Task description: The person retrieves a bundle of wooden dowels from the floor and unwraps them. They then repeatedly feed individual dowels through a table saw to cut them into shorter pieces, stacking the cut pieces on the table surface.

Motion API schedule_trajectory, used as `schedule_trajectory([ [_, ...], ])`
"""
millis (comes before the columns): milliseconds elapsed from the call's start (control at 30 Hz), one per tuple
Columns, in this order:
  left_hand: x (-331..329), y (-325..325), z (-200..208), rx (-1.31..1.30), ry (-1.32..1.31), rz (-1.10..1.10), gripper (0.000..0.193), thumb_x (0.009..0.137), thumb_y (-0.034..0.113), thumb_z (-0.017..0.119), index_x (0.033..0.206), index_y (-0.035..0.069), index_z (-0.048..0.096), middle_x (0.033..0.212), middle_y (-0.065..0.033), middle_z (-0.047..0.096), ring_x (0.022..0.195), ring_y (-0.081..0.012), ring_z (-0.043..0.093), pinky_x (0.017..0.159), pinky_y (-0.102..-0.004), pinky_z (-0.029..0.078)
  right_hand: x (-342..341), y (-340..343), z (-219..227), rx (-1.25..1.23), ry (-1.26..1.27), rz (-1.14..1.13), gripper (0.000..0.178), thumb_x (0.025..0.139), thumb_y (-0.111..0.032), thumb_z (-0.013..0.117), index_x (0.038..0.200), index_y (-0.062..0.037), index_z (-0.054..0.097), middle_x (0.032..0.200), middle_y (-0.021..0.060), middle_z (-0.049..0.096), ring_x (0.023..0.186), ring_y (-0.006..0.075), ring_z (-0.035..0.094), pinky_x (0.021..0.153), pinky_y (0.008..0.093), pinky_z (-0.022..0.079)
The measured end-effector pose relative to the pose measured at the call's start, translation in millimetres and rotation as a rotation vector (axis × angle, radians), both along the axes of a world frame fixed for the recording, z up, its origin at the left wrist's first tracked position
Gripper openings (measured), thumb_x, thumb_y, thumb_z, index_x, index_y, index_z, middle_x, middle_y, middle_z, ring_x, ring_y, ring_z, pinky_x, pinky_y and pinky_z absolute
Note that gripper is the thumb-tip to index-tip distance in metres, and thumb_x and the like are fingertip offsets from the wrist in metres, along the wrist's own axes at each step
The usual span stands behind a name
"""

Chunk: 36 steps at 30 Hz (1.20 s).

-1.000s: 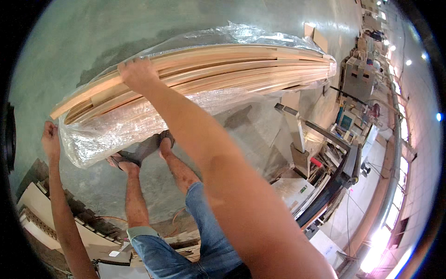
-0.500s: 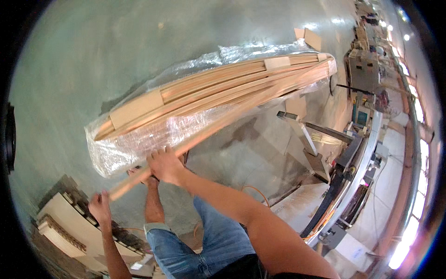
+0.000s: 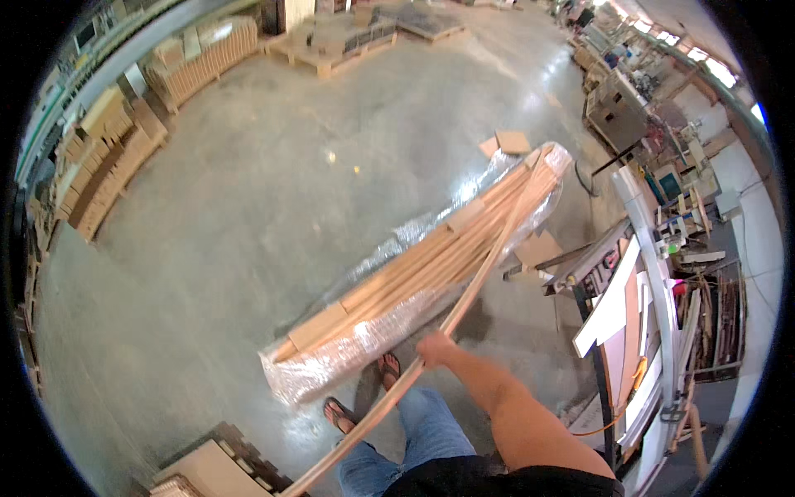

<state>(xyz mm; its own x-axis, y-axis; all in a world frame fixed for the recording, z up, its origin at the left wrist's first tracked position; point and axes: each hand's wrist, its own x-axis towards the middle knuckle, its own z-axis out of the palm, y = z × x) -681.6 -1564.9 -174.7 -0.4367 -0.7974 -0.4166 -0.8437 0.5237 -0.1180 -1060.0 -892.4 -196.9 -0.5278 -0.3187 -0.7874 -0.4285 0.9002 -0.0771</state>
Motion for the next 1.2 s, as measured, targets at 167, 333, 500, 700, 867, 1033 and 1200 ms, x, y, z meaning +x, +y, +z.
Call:
schedule_trajectory([
  [167,13.9,-36.7,94.0,-0.43,-0.252,-0.519,0.043,0.09,0.044,0.071,0.114,0.008,0.065,0.105,-0.0093,0.068,0.096,-0.0206,0.067,0.077,-0.04,0.055,42.0,-79.4,109.0,-0.226,0.212,-0.054,0.026,0.074,-0.036,0.073,0.088,-0.0148,0.076,0.086,0.011,0.074,0.092,0.0297,0.072,0.091,0.0487,0.046],
  [333,-34.6,-98.5,151.8,-0.481,-0.043,-0.242,0.046,0.091,0.046,0.068,0.11,0.004,0.065,0.105,-0.0111,0.067,0.097,-0.0217,0.065,0.081,-0.0453,0.053,65.3,-159.1,194.3,-0.344,0.556,-0.123,0.015,0.069,-0.023,0.068,0.08,-0.0132,0.073,0.08,0.0091,0.072,0.088,0.0283,0.07,0.092,0.0444,0.045],
  [500,-124.7,-69.6,156.8,-0.069,0.544,-0.252,0.041,0.088,0.038,0.072,0.097,-0.001,0.067,0.088,-0.0173,0.065,0.081,-0.0262,0.064,0.073,-0.044,0.051,84.1,-190.8,265.4,-0.461,0.909,-0.113,0.014,0.07,-0.017,0.066,0.081,-0.0096,0.071,0.08,0.0088,0.07,0.091,0.026,0.068,0.093,0.043,0.044],
  [700,-204.2,158.7,246.3,0.506,0.555,-1.088,0.062,0.073,0.056,0.083,0.104,0.004,0.071,0.086,-0.0215,0.072,0.084,-0.04,0.072,0.073,-0.0479,0.056,111.2,-195.7,328.1,-0.337,1.112,-0.122,0.014,0.072,-0.015,0.065,0.083,-0.0095,0.069,0.083,0.0072,0.067,0.094,0.0247,0.064,0.093,0.0395,0.044],
  [867,-224.2,256.9,298.7,0.441,0.591,-1.164,0.052,0.076,0.056,0.079,0.085,0.006,0.07,0.078,-0.0225,0.07,0.079,-0.0434,0.07,0.071,-0.0532,0.054,141.4,-170.2,365.2,-0.287,1.155,-0.179,0.016,0.074,-0.02,0.068,0.086,-0.0101,0.067,0.088,0.0061,0.065,0.098,0.0233,0.063,0.097,0.0408,0.043],
  [1033,-182.6,230.0,249.0,0.554,0.589,-1.315,0.049,0.075,0.05,0.081,0.077,0.004,0.067,0.071,-0.023,0.067,0.073,-0.0433,0.068,0.066,-0.052,0.053,191.3,-125.6,357.6,-0.253,1.049,-0.106,0.034,0.074,-0.024,0.07,0.105,-0.0111,0.067,0.109,0.0073,0.065,0.116,0.0245,0.058,0.107,0.0448,0.04],
  [1200,-147.5,230.0,231.8,0.778,0.449,-1.298,0.054,0.074,0.047,0.086,0.07,-0.001,0.061,0.068,-0.0226,0.064,0.064,-0.0415,0.064,0.059,-0.0483,0.048,277.3,24.0,361.7,-0.068,1.188,-0.354,0.049,0.079,-0.03,0.071,0.123,-0.0102,0.063,0.127,0.0095,0.061,0.13,0.0295,0.051,0.123,0.0541,0.026],
])
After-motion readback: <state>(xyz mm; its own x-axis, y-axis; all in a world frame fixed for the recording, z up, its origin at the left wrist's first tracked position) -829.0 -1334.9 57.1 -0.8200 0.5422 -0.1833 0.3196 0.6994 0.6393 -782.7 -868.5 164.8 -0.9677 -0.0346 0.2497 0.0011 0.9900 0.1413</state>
